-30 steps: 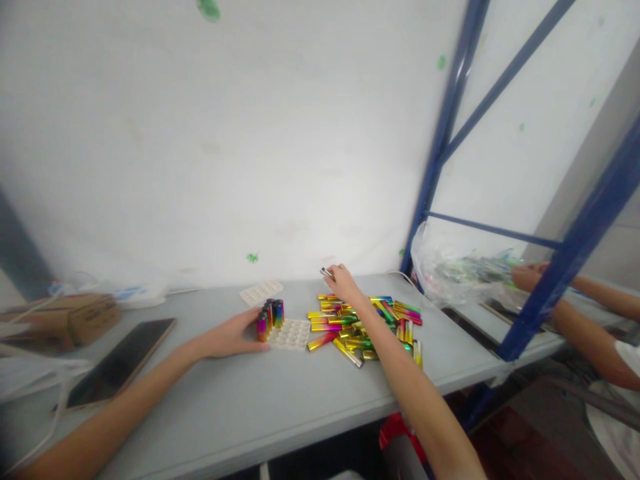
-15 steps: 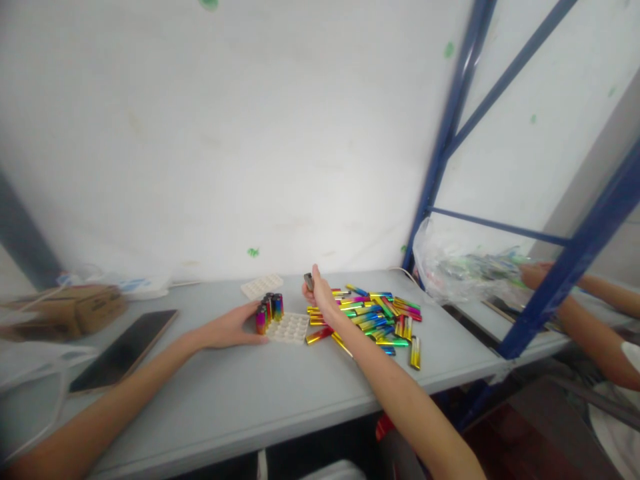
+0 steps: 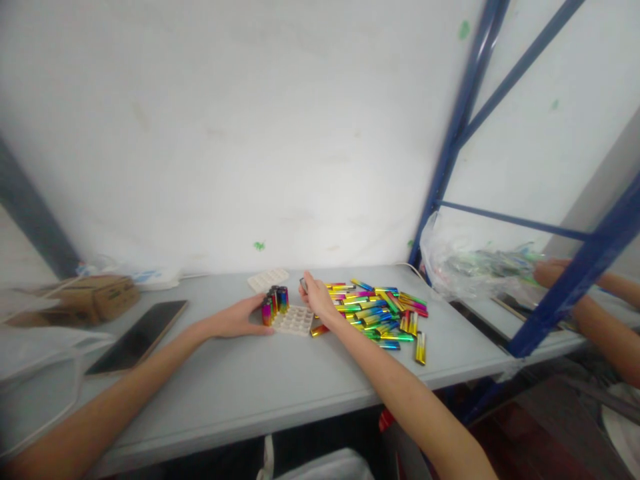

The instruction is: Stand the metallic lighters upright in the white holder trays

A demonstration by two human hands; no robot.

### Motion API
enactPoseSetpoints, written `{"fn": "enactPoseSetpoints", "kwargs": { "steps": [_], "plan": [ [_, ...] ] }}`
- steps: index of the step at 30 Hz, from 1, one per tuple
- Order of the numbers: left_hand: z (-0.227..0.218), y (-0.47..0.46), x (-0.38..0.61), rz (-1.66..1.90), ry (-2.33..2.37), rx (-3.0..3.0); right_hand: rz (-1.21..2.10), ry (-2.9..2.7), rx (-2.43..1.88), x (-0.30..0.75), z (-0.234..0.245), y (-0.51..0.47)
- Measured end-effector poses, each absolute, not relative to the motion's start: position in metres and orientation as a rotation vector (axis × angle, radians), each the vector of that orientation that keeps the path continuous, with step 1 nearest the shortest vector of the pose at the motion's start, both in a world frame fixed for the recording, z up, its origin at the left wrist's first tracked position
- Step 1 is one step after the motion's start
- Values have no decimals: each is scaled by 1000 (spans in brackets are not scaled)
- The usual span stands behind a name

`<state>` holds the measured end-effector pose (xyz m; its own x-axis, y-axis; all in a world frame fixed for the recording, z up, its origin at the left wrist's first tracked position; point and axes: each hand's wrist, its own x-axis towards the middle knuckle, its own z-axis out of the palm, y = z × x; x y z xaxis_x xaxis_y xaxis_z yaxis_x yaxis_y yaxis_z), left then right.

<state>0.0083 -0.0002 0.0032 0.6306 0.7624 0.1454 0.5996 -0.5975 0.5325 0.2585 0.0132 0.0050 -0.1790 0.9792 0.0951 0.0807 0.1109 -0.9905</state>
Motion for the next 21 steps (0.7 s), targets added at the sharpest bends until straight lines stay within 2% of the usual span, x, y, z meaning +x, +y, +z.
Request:
{"fn": "enactPoseSetpoints", "kwargs": {
  "steps": [6, 13, 21],
  "plan": [
    [3, 0, 9, 488, 1060, 2410, 1026, -1636, -975, 264, 6, 11],
    [0, 1, 8, 524, 1061, 2414, 273, -2027, -869, 272, 17, 0],
    [2, 0, 10, 521, 1058, 2405, 445, -2155, -864, 271, 13, -4]
  ]
}}
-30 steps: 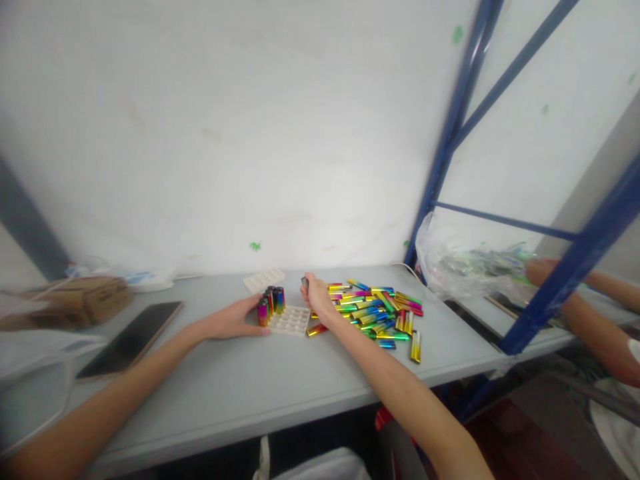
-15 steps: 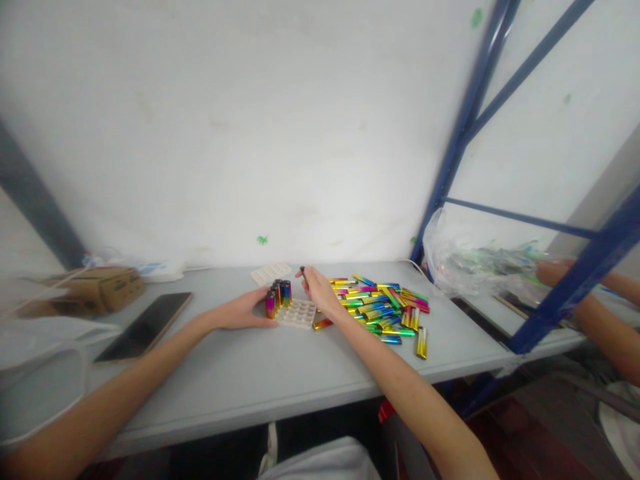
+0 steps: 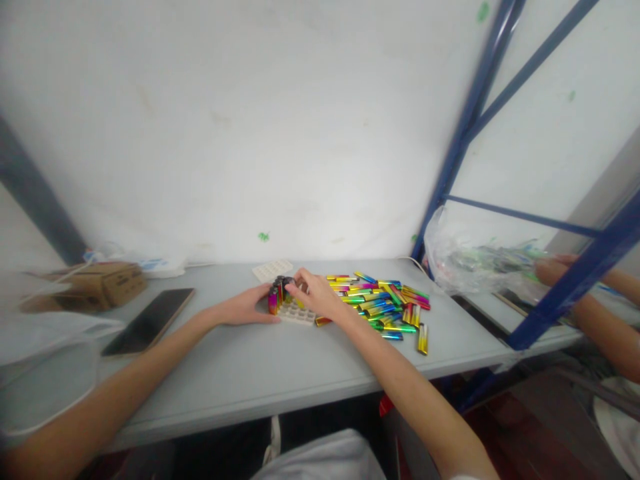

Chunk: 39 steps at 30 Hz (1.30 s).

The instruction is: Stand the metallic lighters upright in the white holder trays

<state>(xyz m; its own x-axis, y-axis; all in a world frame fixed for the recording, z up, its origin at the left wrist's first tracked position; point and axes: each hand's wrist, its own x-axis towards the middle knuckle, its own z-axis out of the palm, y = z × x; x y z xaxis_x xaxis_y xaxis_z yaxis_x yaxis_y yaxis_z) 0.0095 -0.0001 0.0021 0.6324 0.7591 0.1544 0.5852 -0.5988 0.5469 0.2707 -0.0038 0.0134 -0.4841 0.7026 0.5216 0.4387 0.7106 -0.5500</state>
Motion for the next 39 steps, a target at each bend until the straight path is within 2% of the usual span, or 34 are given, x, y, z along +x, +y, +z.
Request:
{"fn": "enactPoseSetpoints", "kwargs": {
  "steps": [11, 19, 28, 34, 39],
  "plan": [
    [1, 2, 9, 514, 1050, 2431, 492, -2175, -864, 264, 0, 2],
    [1, 1, 8, 507, 1064, 2417, 237, -2326, -1034, 264, 13, 3],
    [1, 1, 8, 494, 1112, 2405, 140, -2414, -1160, 253, 24, 2],
    [4, 0, 8, 481, 1122, 2401, 28, -2320, -1261, 313, 29, 33],
    [3, 2, 8, 469, 1140, 2398, 32, -2326, -1674, 371, 8, 66]
  ]
}}
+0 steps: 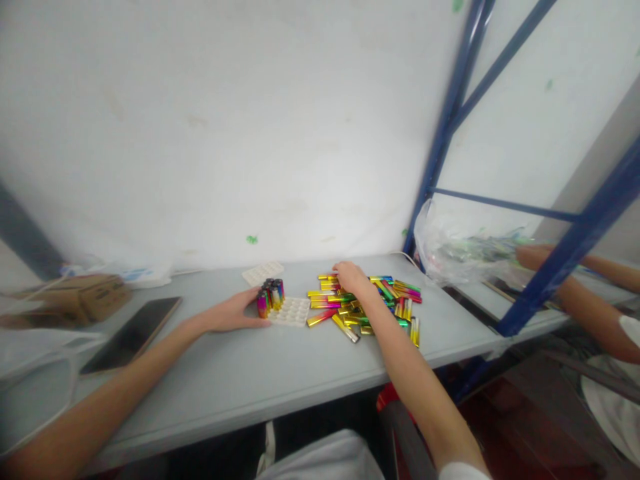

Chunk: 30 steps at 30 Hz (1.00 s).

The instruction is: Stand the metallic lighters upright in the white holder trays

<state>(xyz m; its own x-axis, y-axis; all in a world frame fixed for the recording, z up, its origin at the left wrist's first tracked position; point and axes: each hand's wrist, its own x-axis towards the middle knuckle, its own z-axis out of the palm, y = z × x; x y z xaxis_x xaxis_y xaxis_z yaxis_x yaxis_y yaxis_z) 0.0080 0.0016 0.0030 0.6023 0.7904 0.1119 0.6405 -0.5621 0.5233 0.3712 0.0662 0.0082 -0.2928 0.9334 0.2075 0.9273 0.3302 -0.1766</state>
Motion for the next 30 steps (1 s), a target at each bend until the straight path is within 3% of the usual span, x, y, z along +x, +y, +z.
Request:
{"fn": "enactPoseSetpoints", "kwargs": {
  "steps": [19, 30],
  "plan": [
    [1, 3, 9, 479, 1152, 2430, 81, -2292, -1556, 374, 14, 66],
    [-2, 3, 10, 530, 1054, 2407, 79, -2444, -1509, 272, 19, 99]
  ]
}}
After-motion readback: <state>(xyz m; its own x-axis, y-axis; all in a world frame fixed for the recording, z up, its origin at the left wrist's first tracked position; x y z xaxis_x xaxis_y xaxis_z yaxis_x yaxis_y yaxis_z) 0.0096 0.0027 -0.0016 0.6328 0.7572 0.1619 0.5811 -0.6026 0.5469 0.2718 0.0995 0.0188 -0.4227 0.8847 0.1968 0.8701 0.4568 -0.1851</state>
